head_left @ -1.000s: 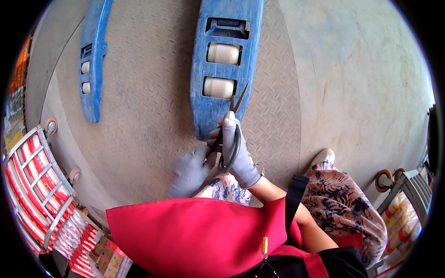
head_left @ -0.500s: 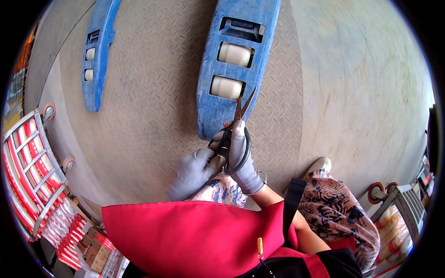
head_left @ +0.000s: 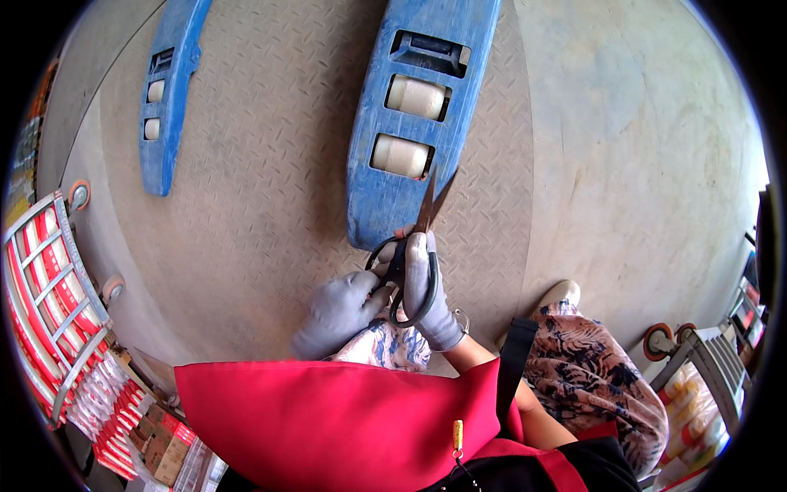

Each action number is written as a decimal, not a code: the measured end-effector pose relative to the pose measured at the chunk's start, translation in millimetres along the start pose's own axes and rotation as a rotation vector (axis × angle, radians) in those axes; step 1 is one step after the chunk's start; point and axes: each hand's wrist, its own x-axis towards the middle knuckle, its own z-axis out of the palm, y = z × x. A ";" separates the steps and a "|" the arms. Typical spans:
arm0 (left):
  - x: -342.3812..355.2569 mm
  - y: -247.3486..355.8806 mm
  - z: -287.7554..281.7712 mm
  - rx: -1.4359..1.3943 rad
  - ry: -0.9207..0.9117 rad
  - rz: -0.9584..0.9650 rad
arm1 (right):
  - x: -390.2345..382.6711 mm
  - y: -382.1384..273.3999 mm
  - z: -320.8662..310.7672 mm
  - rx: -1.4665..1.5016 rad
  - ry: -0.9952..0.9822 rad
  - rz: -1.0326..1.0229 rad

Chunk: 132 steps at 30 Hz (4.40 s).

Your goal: The person uses a pair of scissors to scrape and clean the wheels and rollers on the forks of a blue manual pallet jack. They manipulate the jack's handle to position the forks and work on the components while standing in a warehouse environment.

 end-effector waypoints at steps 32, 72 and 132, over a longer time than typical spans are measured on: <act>10.6 -7.0 12.2 -0.056 0.049 -0.069 | 22.7 11.0 8.5 -0.524 0.096 -0.376; 14.8 11.8 7.8 -0.279 -0.287 0.037 | 6.3 -34.1 -38.5 -0.347 -0.132 -0.052; 29.2 -53.9 15.5 -1.681 0.566 0.188 | 85.2 -76.6 -187.6 -1.597 0.294 -0.594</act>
